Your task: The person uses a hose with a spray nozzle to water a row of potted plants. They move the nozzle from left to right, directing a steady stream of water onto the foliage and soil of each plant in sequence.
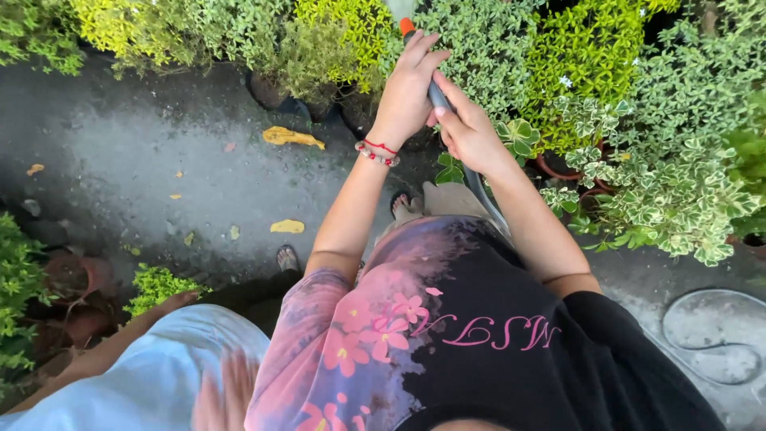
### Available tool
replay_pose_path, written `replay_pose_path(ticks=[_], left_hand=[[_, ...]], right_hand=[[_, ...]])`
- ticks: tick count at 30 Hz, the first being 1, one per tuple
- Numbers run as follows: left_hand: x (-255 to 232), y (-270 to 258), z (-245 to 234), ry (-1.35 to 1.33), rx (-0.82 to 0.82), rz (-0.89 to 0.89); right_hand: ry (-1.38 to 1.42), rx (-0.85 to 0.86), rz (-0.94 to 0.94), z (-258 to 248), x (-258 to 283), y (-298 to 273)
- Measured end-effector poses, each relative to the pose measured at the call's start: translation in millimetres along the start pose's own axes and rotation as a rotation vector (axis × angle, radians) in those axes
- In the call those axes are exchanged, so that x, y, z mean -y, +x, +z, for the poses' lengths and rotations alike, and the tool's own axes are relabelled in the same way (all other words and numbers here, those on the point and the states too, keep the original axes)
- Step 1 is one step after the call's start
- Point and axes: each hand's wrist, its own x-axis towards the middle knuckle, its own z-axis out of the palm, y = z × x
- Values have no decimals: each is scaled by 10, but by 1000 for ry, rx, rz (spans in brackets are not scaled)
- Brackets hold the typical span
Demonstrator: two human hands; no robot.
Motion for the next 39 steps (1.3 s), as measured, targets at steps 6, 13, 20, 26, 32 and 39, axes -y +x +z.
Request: replay_pose_path(ticks=[6, 13, 20, 26, 32, 39], left_hand=[[-22, 167, 66, 23, -25, -24], [-47, 430, 190, 13, -36, -45], [-149, 729, 456, 23, -12, -35], [-174, 791, 529, 28, -18, -69], [-138, 805, 512, 42, -47, -84], [-194, 956, 596, 63, -19, -42]], right_hand=[[-92, 30, -24, -177, 153, 73], [-102, 49, -9, -470, 162, 225], [-102, 37, -12, -866, 68, 281], [-137, 67, 8, -976, 93, 321], [-176, 79, -12, -970, 179, 345], [-139, 51, -18, -1065, 189, 296]])
